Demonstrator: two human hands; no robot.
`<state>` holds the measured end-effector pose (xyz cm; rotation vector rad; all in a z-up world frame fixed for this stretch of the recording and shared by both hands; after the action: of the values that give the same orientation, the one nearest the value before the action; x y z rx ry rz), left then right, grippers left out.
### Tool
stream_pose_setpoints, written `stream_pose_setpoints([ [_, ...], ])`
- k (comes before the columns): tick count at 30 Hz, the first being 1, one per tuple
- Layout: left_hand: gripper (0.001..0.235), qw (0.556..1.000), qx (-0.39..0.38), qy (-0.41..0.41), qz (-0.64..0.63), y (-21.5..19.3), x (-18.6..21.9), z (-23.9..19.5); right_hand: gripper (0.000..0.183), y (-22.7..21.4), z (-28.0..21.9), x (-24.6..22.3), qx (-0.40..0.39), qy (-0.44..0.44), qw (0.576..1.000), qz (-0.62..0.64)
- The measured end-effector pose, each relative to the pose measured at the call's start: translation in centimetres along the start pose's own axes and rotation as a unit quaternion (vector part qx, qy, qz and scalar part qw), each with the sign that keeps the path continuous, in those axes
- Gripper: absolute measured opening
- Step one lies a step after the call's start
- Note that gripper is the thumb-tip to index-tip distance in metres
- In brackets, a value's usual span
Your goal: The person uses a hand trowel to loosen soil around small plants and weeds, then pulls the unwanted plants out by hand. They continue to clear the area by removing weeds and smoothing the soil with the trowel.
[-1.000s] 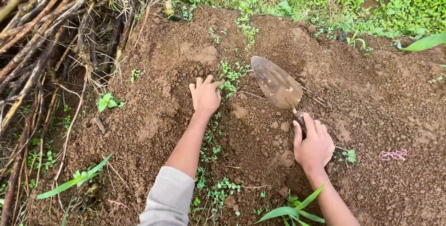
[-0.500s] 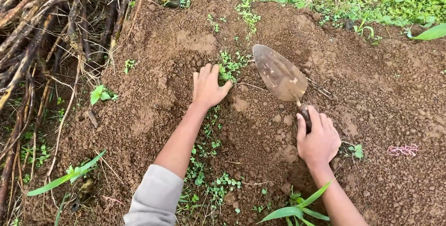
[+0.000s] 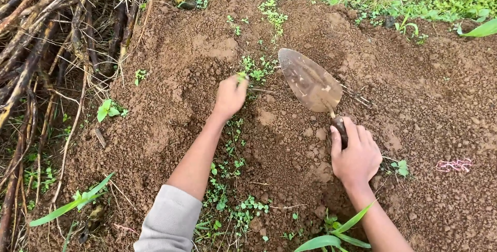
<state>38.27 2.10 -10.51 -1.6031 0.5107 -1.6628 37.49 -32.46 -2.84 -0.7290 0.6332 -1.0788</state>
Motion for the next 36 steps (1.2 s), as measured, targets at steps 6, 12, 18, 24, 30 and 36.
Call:
stream_pose_setpoints([
  [6,0.032,0.972,0.186,-0.072,-0.121,-5.5,2.9,-0.1,0.030,0.8,0.4,0.2,-0.034,0.022,0.999,0.015],
  [12,0.075,0.975,0.034,-0.117,0.187,-2.0,2.0,3.6,0.032,0.6,0.7,0.2,-0.035,0.023,0.999,-0.002],
  [18,0.021,0.973,0.070,-0.049,0.213,0.4,-1.5,5.1,0.031,0.2,0.5,0.0,-0.033,0.015,0.999,-0.004],
  [24,0.022,0.984,0.160,0.070,0.022,-1.2,-1.3,2.7,0.029,0.0,0.6,-0.2,-0.016,0.003,1.000,0.011],
  [30,0.054,0.989,0.112,0.040,-0.083,-6.8,1.4,-6.4,0.030,-0.8,0.8,-0.7,-0.025,0.002,1.000,0.002],
  [36,0.080,0.988,-0.082,0.059,0.115,-6.5,4.6,-11.1,0.030,-1.2,0.6,-1.0,0.029,-0.028,0.999,0.005],
])
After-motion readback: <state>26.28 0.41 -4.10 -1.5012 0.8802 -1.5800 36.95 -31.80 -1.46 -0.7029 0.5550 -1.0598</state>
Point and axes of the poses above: each hand's wrist, its own z-axis towards the middle knuckle, its own y-axis out of the palm, x = y × z, the point moved 9 cm from there along z, towards the middle knuckle, and after that the axes turned 10 degrees about y, right-handed, at the moved point
